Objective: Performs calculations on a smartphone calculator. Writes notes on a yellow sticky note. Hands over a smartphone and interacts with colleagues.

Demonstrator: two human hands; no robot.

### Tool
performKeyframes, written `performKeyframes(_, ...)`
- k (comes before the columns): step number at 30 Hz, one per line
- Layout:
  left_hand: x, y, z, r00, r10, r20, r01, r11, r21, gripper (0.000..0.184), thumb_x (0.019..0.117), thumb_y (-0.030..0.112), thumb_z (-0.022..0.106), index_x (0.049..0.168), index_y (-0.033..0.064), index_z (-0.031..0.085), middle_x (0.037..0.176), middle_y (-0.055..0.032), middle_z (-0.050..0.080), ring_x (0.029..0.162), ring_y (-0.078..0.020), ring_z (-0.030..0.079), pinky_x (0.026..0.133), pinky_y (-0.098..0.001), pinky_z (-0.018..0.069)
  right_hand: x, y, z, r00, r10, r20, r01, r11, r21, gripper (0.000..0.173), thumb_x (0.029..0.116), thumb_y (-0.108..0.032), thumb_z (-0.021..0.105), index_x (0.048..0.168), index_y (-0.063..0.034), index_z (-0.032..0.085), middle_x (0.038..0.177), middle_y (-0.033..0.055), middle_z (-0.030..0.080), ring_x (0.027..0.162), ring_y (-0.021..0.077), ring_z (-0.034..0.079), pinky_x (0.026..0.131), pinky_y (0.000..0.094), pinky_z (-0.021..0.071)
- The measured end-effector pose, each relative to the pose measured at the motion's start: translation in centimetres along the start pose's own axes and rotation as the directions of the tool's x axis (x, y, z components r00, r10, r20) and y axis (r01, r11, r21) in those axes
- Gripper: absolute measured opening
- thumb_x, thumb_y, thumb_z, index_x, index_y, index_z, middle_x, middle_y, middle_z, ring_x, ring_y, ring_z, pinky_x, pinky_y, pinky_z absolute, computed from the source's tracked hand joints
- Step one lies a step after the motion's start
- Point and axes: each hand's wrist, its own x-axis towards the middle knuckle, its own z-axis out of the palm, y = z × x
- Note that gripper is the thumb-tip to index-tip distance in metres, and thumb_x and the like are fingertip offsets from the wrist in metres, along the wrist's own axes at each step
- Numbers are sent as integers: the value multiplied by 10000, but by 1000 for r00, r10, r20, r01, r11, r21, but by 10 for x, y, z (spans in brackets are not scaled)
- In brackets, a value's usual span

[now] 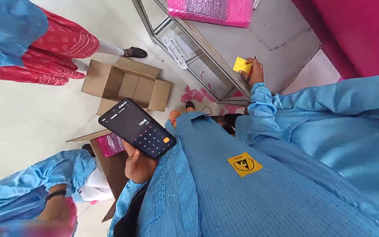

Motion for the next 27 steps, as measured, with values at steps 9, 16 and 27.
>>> performKeyframes(9,33,-29,29,996,-88,-21,89,995,52,641,939,255,650,1506,222,353,1376,4,624,1305,-184,575,1091,-433,485,19,6,-8,993,54,105,-46,996,-78,710,711,-279,937,1256,36,608,1303,301,590,1245,505,526,1008,663,417)
performKeyframes(16,48,-37,42,989,-143,28,140,987,79,649,950,247,636,1511,234,309,1384,18,615,1307,-183,574,1098,-431,481,0,-6,14,982,179,-60,-183,980,-71,693,758,-394,891,1229,39,623,1255,304,593,1162,476,588,947,632,467)
performKeyframes(27,78,-49,69,973,-195,126,190,981,49,571,939,332,612,1463,287,389,1351,20,617,1256,-181,593,1056,-435,500,-66,-134,-5,791,-573,-215,571,563,598,266,1049,-381,568,1074,-121,613,1203,19,692,1182,97,619,998,302,506)
